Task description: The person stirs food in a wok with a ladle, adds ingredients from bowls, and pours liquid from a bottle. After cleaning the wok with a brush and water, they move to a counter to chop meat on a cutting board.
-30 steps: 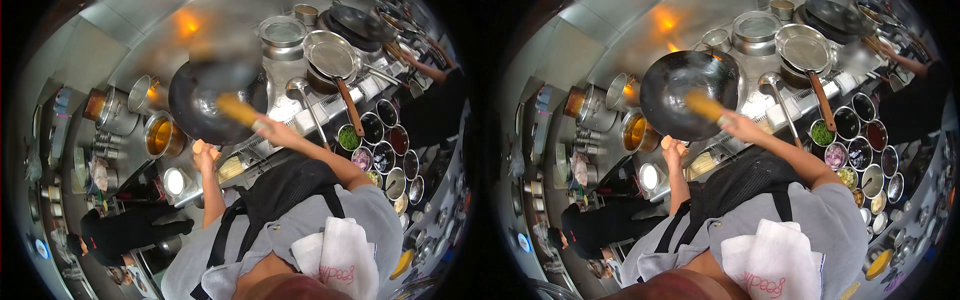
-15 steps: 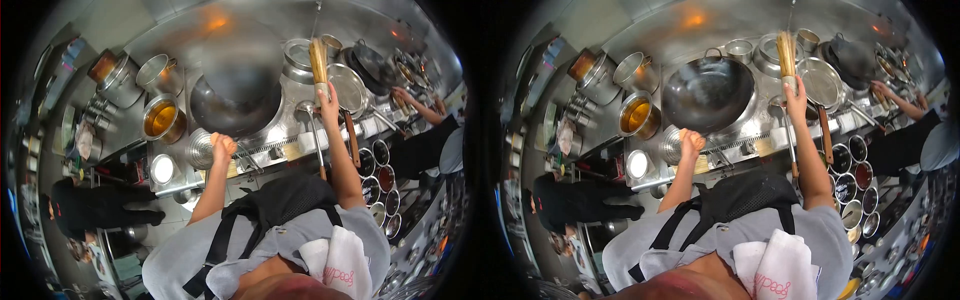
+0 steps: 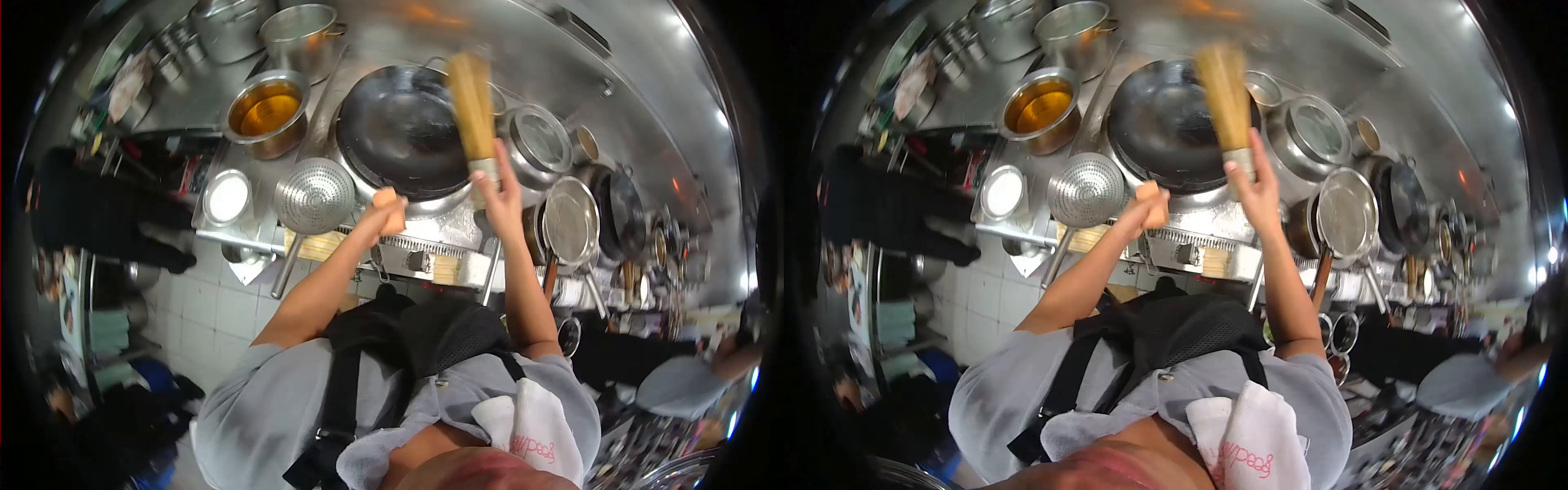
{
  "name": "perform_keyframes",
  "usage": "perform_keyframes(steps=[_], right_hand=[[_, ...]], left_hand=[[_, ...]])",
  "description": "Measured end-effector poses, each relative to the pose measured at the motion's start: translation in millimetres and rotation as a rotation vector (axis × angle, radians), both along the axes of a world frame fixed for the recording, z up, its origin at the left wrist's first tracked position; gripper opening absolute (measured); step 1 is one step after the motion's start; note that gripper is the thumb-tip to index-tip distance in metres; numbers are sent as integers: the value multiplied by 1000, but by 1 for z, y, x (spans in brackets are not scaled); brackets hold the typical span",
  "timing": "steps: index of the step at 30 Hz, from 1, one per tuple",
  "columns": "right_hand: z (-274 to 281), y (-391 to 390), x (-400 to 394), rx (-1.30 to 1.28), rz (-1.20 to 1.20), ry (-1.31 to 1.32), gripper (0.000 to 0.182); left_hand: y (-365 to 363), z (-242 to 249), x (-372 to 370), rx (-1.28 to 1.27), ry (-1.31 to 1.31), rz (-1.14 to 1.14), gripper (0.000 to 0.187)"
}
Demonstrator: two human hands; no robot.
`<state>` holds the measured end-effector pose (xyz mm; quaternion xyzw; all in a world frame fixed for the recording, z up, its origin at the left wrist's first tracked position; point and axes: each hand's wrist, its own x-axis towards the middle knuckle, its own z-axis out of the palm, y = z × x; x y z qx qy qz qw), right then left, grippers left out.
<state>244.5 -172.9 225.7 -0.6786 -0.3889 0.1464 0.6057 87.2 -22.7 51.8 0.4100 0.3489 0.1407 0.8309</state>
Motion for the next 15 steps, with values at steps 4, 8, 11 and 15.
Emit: perform_keyframes(steps=[4,8,11,15], right_hand=[[-33,33,60,-670,452,-33,57],[-61,108,226,-1240,315,-532,56],[-83,152,235,-500,-553,-640,61],[-138,188,189,-1043,74,-377,65]], left_hand=[[-36,39,-42,831,68,-71,49],[-33,60,-19,1374,129,-101,47],[-37,50,-7,1593,252,-199,43],[-37,43,-9,1598,280,-257,32]])
